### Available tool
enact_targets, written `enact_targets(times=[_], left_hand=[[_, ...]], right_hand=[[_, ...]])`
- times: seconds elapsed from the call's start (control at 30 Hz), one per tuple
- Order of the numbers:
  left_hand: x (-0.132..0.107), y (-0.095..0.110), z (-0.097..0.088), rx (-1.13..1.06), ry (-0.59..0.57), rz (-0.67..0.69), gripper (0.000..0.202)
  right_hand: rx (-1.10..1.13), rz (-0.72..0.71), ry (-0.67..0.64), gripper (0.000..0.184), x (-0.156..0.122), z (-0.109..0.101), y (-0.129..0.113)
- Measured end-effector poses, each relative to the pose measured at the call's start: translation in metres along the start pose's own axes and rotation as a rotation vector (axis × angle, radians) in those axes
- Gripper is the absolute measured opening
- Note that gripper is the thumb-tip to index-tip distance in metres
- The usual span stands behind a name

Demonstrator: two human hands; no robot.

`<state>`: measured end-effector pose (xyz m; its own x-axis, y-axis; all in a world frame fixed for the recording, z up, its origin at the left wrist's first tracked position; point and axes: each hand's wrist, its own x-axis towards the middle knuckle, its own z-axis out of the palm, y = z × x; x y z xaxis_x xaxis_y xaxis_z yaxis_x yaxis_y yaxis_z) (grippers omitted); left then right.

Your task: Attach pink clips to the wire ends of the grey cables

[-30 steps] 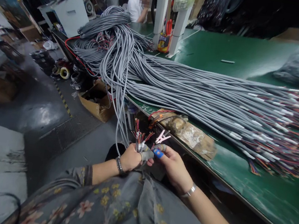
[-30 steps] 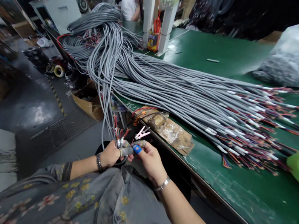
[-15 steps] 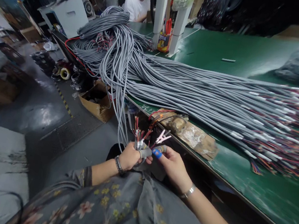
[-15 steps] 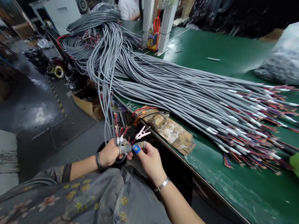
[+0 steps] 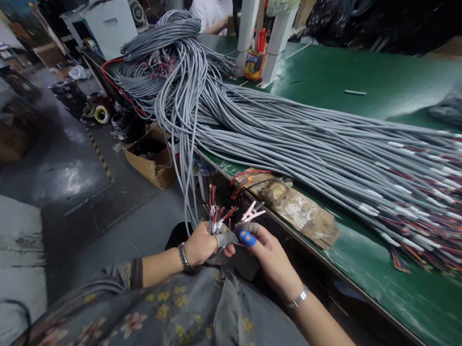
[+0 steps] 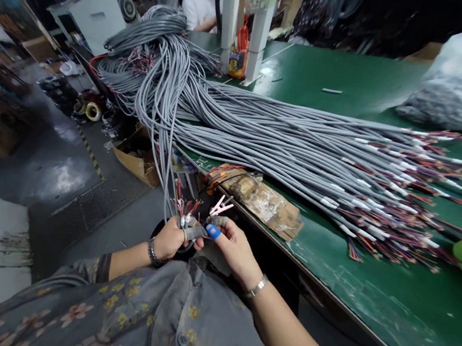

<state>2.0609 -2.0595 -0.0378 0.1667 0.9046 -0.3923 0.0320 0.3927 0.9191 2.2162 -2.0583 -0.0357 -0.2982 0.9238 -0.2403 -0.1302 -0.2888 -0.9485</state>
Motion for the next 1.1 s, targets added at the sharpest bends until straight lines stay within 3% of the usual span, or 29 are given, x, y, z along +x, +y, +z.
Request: enact_targets(times=[0.13,0.27,0.4,0.57,0.73,0.9,1.1], left_hand=[[-0.002,0.001,0.001,0.020,-0.041,-0.045,0.047],[-0.002,0.000,0.001,0.042,-0.039,-0.042,0.039],[-0.001,-0.002,0.000,0.053,-0.029,-0.029,0.044],[0.000,-0.005,-0.002,0.066,-0.005,-0.011,0.047],[0.001,-0.004,-0.001,0.046,-0.034,0.000,0.049],[-0.001,0.004,-0.002,-0.034,-0.021,-0.016,0.049],[0.003,0.022,-0.012,-0.213,-0.200,-0.101,0.047]], right_hand=[[0.075,0.050,-0.108,0.051,0.005,0.007,-0.002],[0.101,0.043,-0.056,0.048,0.007,0.012,0.005],[0.224,0.087,-0.033,0.045,0.004,0.014,0.009],[0.190,0.121,0.108,0.047,0.004,0.013,0.005],[0.271,0.162,-0.038,0.049,0.002,0.011,0.004],[0.398,0.157,0.069,0.054,0.003,0.000,0.011],[0.447,0.168,0.109,0.059,0.019,-0.011,0.010]])
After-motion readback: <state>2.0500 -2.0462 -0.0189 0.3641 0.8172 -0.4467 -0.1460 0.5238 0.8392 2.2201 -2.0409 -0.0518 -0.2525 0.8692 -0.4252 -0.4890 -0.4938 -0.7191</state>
